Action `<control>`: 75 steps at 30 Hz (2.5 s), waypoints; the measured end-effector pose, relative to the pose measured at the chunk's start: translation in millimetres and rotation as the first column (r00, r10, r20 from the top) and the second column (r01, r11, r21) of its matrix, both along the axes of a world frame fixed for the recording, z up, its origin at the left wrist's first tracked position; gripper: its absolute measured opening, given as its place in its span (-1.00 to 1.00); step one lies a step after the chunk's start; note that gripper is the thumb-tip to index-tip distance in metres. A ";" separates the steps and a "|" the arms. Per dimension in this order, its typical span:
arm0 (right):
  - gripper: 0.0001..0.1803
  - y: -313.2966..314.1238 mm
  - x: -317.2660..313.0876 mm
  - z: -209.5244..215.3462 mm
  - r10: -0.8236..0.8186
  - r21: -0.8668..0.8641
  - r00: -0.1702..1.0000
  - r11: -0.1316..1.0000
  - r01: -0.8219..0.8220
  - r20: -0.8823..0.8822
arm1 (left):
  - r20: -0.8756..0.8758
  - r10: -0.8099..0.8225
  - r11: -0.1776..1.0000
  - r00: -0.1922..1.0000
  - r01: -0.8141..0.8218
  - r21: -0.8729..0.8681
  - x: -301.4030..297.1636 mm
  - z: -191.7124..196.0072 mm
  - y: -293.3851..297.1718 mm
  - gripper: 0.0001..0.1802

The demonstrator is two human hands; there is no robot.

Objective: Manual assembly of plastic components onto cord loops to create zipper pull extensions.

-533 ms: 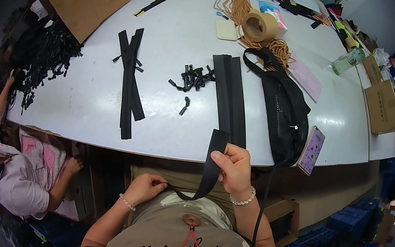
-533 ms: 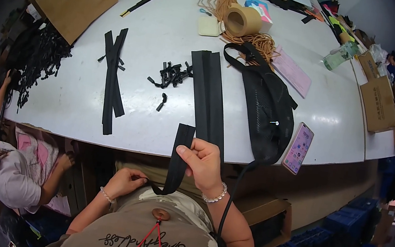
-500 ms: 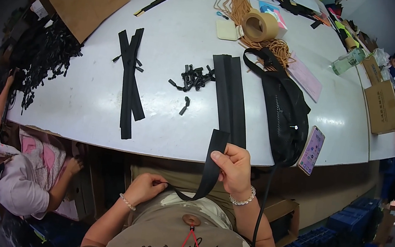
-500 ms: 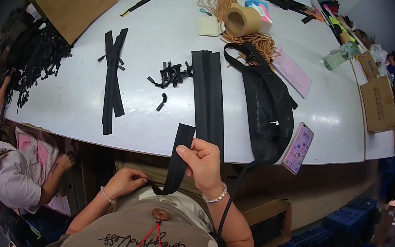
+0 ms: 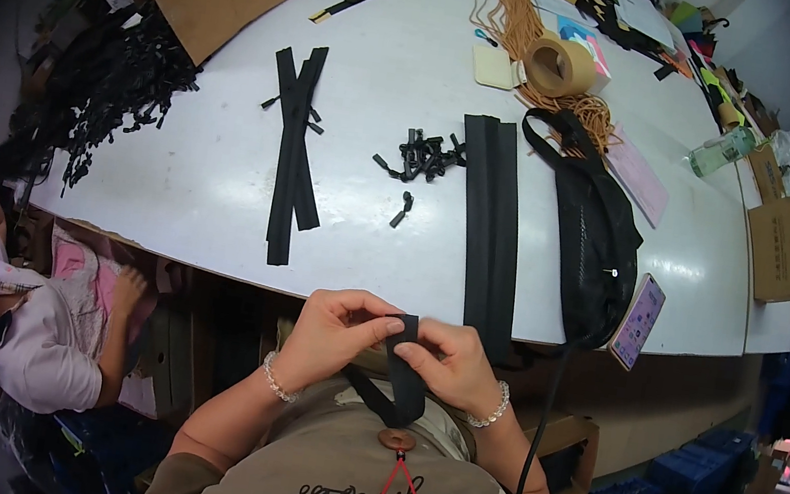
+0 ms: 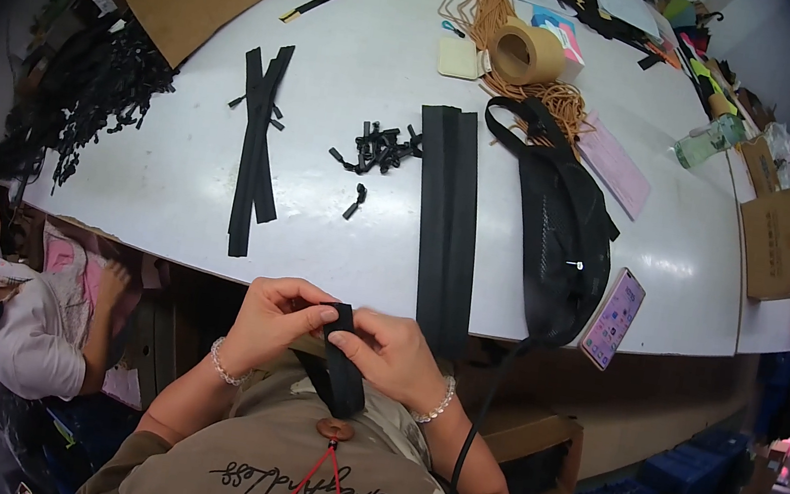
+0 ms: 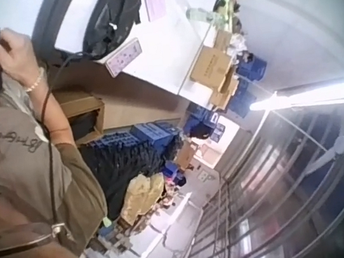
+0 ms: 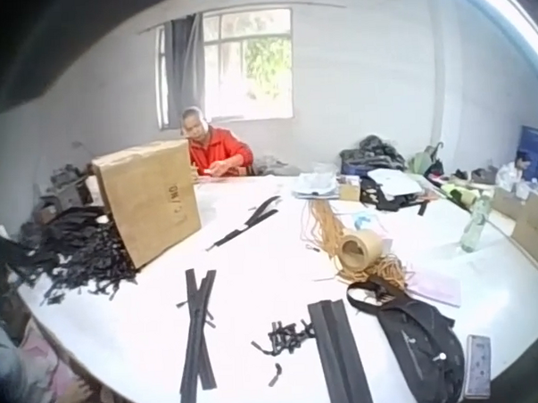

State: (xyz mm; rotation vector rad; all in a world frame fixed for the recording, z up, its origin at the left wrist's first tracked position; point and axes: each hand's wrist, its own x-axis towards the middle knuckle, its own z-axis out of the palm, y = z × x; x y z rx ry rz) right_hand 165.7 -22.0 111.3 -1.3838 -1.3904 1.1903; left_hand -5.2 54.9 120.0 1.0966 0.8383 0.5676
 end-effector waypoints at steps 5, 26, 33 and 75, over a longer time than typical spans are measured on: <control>-0.81 8.4 8.1 10.2 -0.015 0.120 0.998 0.993 0.008 0.056 | -0.093 -0.139 0.985 0.986 0.147 0.089 1.6 0.3 0.1 -0.92; -0.78 20.7 -43.5 -23.0 -0.577 0.206 0.739 0.722 0.661 -0.348 | 0.328 0.341 0.937 0.881 -0.289 -0.198 45.1 -37.0 -25.5 -0.94; -0.78 22.4 -31.4 -16.6 -0.458 0.163 0.807 0.824 0.543 -0.372 | 0.326 0.338 0.901 0.883 -0.403 0.158 42.0 -30.4 -15.9 -0.93; -0.62 21.1 -28.2 -33.6 -0.335 -0.032 0.814 0.931 0.365 -0.474 | 0.086 0.385 0.865 0.919 -0.391 0.314 44.8 -52.7 0.4 -0.90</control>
